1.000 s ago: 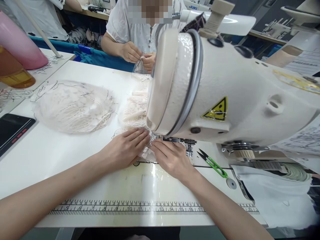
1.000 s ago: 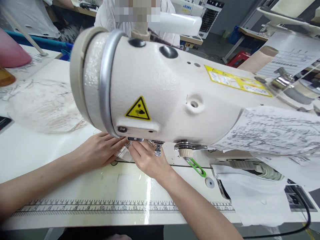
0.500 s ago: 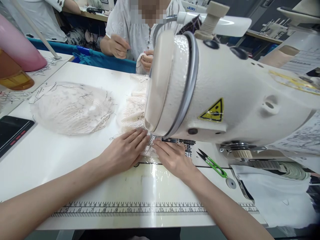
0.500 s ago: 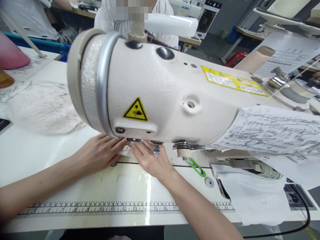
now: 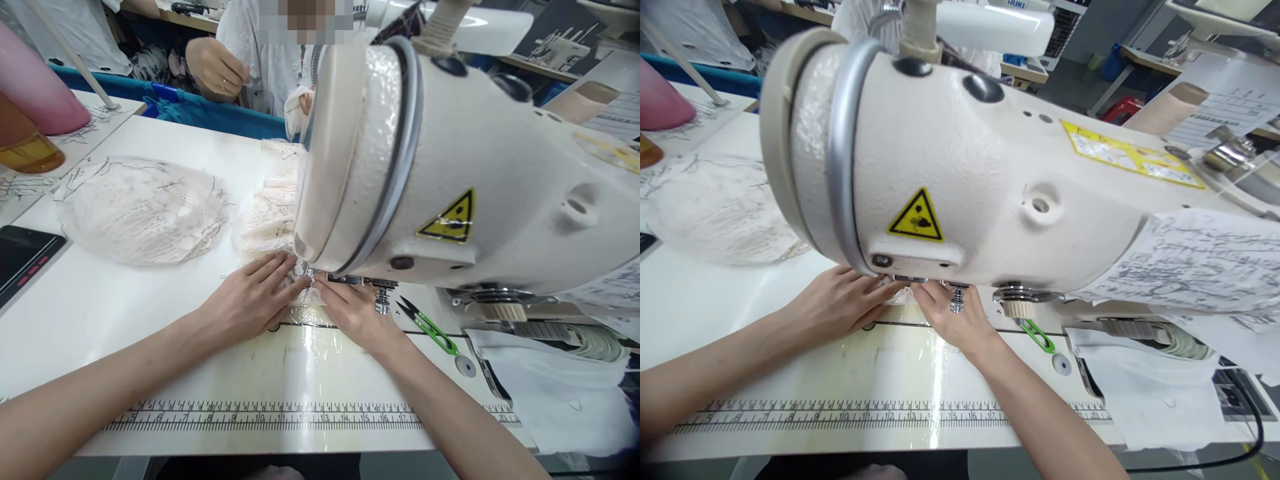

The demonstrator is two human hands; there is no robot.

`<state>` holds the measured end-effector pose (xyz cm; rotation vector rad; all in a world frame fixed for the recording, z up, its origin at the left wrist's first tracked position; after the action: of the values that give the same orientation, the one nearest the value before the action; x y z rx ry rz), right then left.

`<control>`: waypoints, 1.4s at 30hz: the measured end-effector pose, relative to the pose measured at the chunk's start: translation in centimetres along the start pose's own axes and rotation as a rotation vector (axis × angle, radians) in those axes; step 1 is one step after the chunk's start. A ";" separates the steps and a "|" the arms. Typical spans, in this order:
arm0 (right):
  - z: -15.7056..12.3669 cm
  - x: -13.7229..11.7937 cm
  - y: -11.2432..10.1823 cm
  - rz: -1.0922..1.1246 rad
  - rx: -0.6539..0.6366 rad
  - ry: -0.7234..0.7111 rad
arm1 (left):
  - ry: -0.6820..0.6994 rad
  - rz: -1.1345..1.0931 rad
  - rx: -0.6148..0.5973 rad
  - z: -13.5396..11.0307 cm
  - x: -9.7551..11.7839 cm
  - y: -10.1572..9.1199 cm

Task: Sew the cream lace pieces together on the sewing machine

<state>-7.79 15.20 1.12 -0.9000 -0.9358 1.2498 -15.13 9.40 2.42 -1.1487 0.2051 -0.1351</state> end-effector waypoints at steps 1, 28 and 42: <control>0.0 0.1 0.1 0.006 -0.004 0.004 | 0.000 0.000 0.003 0.0 0.0 0.0; 0.1 0.1 0.1 -0.273 -0.042 0.009 | 0.115 -0.010 0.104 -0.1 1.1 -1.2; 0.9 0.1 -1.2 -0.271 0.020 0.040 | 0.102 -0.033 0.091 0.1 0.9 -1.0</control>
<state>-8.19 15.25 2.52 -0.7512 -0.9763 1.0048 -14.27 8.85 3.33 -1.0563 0.2683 -0.2302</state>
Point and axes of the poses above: each hand's wrist, its own z-axis towards the middle knuckle, its own y-axis out of the palm, x = y × z, the point moved 10 cm from there along z, towards the middle knuckle, and after that the axes turned 5 degrees about -y, right-handed, at the moved point
